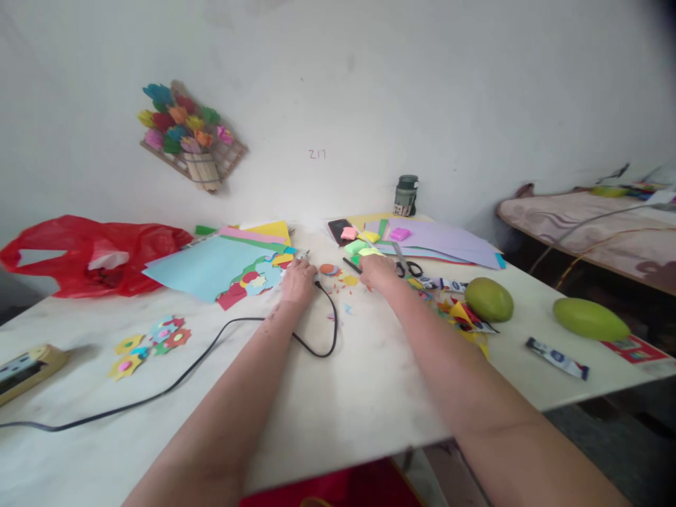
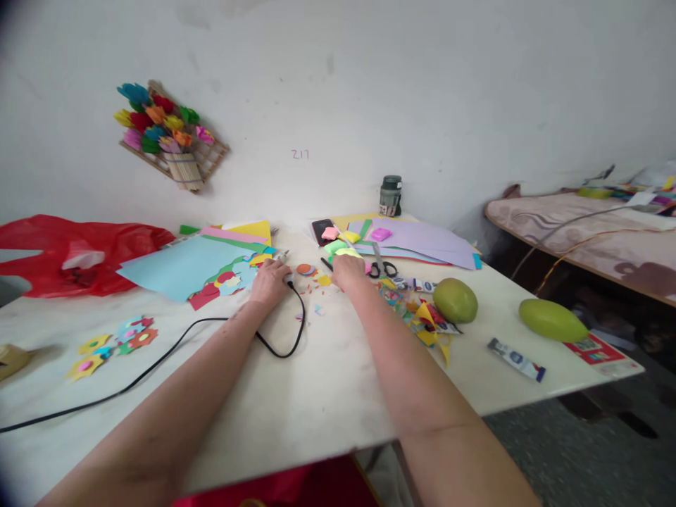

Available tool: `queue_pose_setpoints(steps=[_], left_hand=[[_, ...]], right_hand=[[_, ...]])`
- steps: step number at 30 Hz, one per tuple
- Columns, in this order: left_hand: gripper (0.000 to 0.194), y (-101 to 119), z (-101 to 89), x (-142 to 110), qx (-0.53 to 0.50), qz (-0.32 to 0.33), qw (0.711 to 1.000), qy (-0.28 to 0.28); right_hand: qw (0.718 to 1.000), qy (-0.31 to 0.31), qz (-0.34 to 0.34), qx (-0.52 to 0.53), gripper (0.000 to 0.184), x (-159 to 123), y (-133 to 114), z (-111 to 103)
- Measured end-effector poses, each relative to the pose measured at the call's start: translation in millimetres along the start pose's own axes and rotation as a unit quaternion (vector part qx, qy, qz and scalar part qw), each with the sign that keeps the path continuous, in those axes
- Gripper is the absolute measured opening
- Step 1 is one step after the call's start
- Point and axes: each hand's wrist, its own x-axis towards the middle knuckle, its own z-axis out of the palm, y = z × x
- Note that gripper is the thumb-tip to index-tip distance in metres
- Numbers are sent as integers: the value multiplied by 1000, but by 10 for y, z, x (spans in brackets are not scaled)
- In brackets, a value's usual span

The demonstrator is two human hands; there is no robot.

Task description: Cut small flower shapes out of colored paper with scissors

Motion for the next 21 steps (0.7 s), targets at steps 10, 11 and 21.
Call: queue_pose_setpoints(steps=[10,11,21], left_hand=[[36,-29,-75,-34,-23,16,999,-21],[35,-34,-82,-45,-28,22,999,-19],[31,193,-208,-196,18,-70,996,58]], right_hand=[[1000,5,5,-3,37,43,14,82],[1000,4,5,-3,37,48,10,87],[997,75,-5,2,31,55,-36,129]])
